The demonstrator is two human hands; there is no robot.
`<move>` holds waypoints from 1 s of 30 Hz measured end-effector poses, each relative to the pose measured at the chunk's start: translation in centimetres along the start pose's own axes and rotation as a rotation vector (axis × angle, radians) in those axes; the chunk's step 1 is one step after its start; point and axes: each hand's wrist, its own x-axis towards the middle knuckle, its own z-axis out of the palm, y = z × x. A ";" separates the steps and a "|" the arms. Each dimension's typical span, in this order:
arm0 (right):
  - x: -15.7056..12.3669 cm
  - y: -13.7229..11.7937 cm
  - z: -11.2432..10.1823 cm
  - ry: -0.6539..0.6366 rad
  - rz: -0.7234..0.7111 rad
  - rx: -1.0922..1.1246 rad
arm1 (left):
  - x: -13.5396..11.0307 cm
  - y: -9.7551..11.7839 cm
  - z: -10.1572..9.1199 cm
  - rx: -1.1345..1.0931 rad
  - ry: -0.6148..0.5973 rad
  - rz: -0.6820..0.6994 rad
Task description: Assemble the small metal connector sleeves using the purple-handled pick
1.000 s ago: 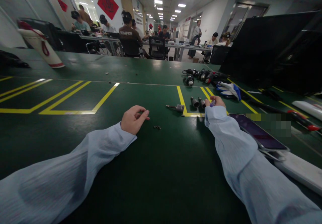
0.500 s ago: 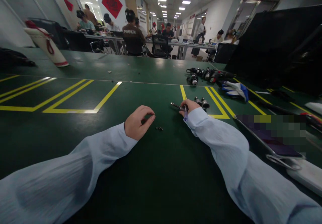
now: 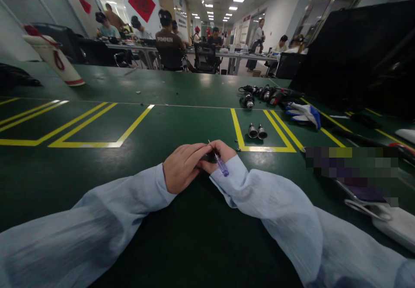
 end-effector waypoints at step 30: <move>-2.8 3.2 -3.5 -0.405 -0.322 -0.272 | -0.6 -2.5 -0.9 -0.128 0.122 -0.166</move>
